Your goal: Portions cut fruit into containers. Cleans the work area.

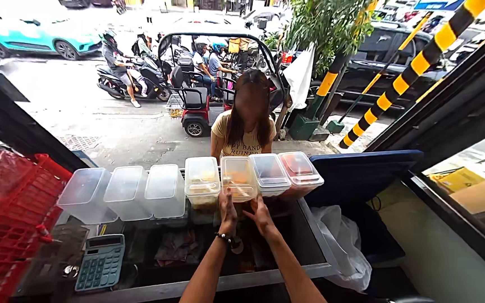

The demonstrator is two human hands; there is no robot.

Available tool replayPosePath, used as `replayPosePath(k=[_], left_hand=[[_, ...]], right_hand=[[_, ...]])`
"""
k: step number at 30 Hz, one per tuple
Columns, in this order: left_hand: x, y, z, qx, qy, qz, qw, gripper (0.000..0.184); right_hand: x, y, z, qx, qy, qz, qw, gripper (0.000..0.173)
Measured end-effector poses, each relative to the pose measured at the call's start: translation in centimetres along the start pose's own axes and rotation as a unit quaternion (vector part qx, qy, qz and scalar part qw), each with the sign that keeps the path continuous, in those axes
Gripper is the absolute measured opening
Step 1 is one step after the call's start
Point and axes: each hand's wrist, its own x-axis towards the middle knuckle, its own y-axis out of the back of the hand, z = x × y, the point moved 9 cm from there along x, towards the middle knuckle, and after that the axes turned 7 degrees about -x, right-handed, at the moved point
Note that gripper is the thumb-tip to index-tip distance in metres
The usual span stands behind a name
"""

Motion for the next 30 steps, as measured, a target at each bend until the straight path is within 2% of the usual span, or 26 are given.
replayPosePath(k=[1,3,4,6,7,9,11,13,15,18,21,22,23,24,26,27,28,30], left_hand=[[0.3,-0.1,0.4,0.006,-0.004,0.019,1.000,0.061],[0.2,-0.5,0.9,-0.001,-0.021,0.054,0.998,0.057],[-0.2,-0.8,0.8,-0.014,-0.025,0.073,0.997,0.056],[-1.2,-1.5,0.3,-0.044,-0.034,0.121,0.991,0.053],[-1.6,-1.5,0.2,-0.051,-0.038,0.153,0.986,0.053],[-2.6,-0.9,0.4,-0.040,-0.035,0.213,0.976,0.054],[-2.9,-1.2,0.3,-0.031,-0.024,0.203,0.978,0.068],[-2.8,-1.5,-0.8,-0.011,-0.017,0.174,0.985,0.098],[-2.2,-1.7,-1.1,0.018,-0.003,0.173,0.985,0.111],[-1.4,-0.7,0.2,0.067,0.039,0.163,0.984,0.111],[-4.2,0.0,1.6,0.083,0.097,0.089,0.988,0.106],[-6.3,-0.1,2.4,0.108,0.078,0.069,0.989,0.102],[-7.9,-0.4,4.6,0.174,0.012,0.041,0.984,0.096],[-8.8,-1.0,7.4,0.262,-0.093,0.016,0.960,0.082],[-7.8,-3.4,11.5,0.434,-0.300,-0.016,0.849,0.054],[-5.9,-4.8,11.9,0.500,-0.329,-0.055,0.799,0.049],[-3.7,-6.0,11.6,0.549,-0.323,-0.103,0.764,0.046],[0.1,-7.7,10.5,0.615,-0.281,-0.185,0.713,0.050]], right_hand=[[-1.6,1.1,-1.8,-0.121,0.022,0.036,0.992,0.057],[-4.0,3.1,-8.3,-0.275,0.178,0.100,0.939,0.041],[-4.2,4.0,-11.9,-0.307,0.265,0.134,0.904,0.039],[-0.8,4.8,-17.4,-0.399,0.346,0.138,0.838,0.044],[2.5,4.1,-18.7,-0.461,0.343,0.107,0.811,0.044],[9.1,1.3,-18.0,-0.569,0.306,0.015,0.763,0.048],[12.1,-0.5,-16.4,-0.635,0.267,-0.009,0.725,0.051],[12.3,-0.3,-15.7,-0.654,0.259,0.024,0.710,0.051],[12.6,-0.1,-15.4,-0.653,0.266,0.039,0.708,0.052],[12.2,-1.6,-15.8,-0.655,0.248,0.034,0.714,0.052],[11.1,-2.6,-15.6,-0.651,0.206,0.009,0.730,0.053],[11.1,-1.9,-14.8,-0.646,0.210,0.017,0.734,0.053],[11.1,-1.4,-14.5,-0.640,0.229,0.027,0.733,0.052],[11.0,-1.2,-14.7,-0.634,0.251,0.039,0.730,0.051],[10.5,-0.5,-14.5,-0.632,0.259,0.055,0.729,0.055],[10.1,-0.2,-14.1,-0.633,0.248,0.057,0.731,0.059],[9.6,0.1,-13.6,-0.632,0.235,0.060,0.736,0.062],[7.9,0.5,-13.3,-0.626,0.239,0.086,0.737,0.061]])
